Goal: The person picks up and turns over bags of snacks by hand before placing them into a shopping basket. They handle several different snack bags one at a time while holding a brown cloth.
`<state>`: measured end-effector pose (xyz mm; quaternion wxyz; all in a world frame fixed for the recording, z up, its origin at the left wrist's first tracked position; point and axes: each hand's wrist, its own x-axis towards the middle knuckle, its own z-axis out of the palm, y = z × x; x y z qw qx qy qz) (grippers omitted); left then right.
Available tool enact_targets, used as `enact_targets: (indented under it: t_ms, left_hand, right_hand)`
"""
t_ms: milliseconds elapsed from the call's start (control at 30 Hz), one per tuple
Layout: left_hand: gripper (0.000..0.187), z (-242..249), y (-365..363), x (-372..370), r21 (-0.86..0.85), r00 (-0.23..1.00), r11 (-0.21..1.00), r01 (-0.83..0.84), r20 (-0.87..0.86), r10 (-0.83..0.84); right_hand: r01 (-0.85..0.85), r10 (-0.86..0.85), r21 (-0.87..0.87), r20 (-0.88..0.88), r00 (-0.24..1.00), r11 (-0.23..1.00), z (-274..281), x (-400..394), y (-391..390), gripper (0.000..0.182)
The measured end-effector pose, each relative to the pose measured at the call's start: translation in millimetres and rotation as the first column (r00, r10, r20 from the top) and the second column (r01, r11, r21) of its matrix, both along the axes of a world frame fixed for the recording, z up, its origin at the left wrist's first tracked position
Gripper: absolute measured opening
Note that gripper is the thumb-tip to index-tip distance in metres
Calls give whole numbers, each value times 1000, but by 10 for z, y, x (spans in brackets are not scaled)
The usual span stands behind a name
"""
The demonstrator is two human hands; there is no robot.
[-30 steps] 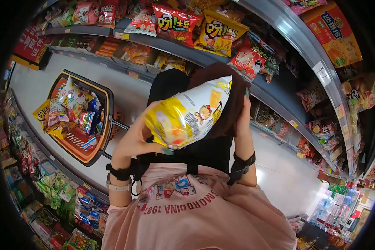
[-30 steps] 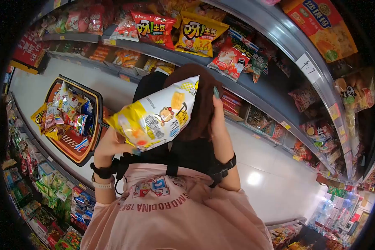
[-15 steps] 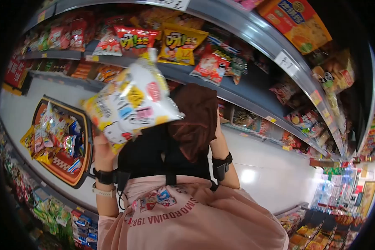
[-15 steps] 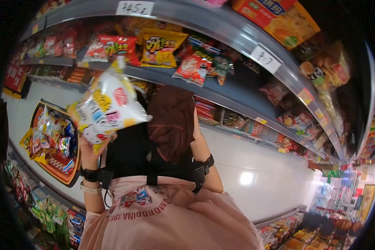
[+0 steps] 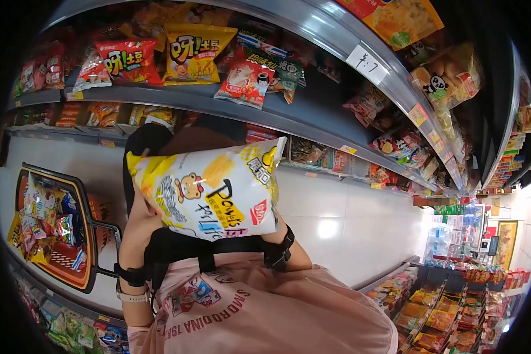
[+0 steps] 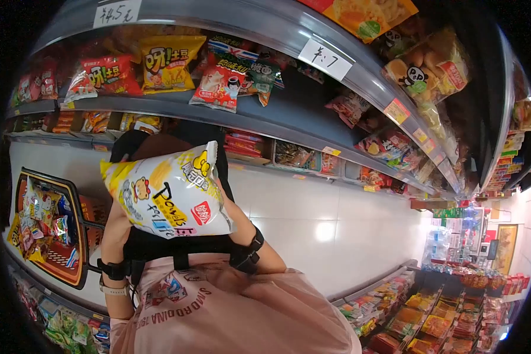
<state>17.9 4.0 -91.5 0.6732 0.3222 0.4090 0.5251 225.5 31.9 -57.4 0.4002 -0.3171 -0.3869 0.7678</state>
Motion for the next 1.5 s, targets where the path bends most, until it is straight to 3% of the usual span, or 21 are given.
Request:
enact_targets:
  t_ms: [67,133,233,267,367,400,467,500,533,600,667,733,767,867,900,933,1133,1167,1400,1500]
  left_hand:
    - [70,-57,-48,44,8,992,999,42,120,-43]
    - [62,-142,-203,30,10,969,992,128,-213,-123]
    - [50,-289,-462,-95,-45,718,967,251,-661,-217]
    - [50,-401,-513,-141,-53,720,966,252,-657,-224]
    - [38,-868,-616,-169,192,264,949,249,-956,125]
    - [35,-729,-594,-154,152,459,976,157,-886,64]
    - [36,-453,-496,-156,-40,690,995,92,-718,-93]
    - [36,-446,-476,-185,-53,716,995,80,-692,-95]
    - [37,-444,-471,-200,-55,727,996,74,-680,-92]
    - [38,-458,-450,-227,-58,747,997,59,-659,-83]
    - [39,-479,-439,-233,-67,773,997,43,-629,-76]
    - [40,-500,-432,-228,-75,797,997,37,-600,-74]
    - [41,-508,-432,-227,-71,802,997,41,-593,-76]
    - [42,-471,-305,-137,-69,816,996,56,-571,-85]
    - [35,-373,-162,-18,-110,998,994,-12,65,19]
    - [30,-318,-58,49,-176,730,984,-40,667,149]
    - [28,-304,41,9,-229,726,972,-60,658,200]
    - [77,-371,22,-70,-391,786,920,22,576,226]
    - [73,-438,38,-23,-320,774,947,35,608,177]
    - [74,-362,68,9,-255,776,967,-1,610,162]
  right_hand:
    - [-25,21,56,67,998,998,19,-11,-24,52]
    - [-43,27,113,142,990,993,39,-17,-45,53]
    - [-37,-34,227,300,953,973,74,-4,-15,54]
    - [-32,-78,283,369,926,958,95,6,29,54]
    - [-44,-308,508,586,750,860,109,89,244,55]
    - [-101,-403,615,622,672,782,96,216,316,54]
    - [96,-462,604,488,741,791,133,521,594,48]
    - [223,-507,568,408,759,792,117,707,791,44]
    - [249,-593,650,384,707,718,172,865,1001,35]
    - [325,-777,727,449,440,605,25,1352,1584,30]
    - [-81,-902,933,360,238,351,-324,2215,2377,38]
    - [-562,-961,793,276,-15,236,-251,2566,2760,38]
    - [-609,-956,749,290,-54,262,-249,2640,2851,38]
    - [-585,-914,726,400,-69,362,-286,2690,3071,39]
    - [-584,-908,720,413,-75,376,-298,2686,3131,39]
    - [-580,-902,717,423,-80,388,-324,2689,3169,39]
    - [-528,-899,743,425,-102,411,-376,2627,3139,41]
    - [-516,-901,754,424,-89,406,-354,2563,3144,41]
    - [-357,-896,847,440,56,394,-116,1969,3266,44]
    - [-95,-862,894,448,236,439,124,1521,2945,45]
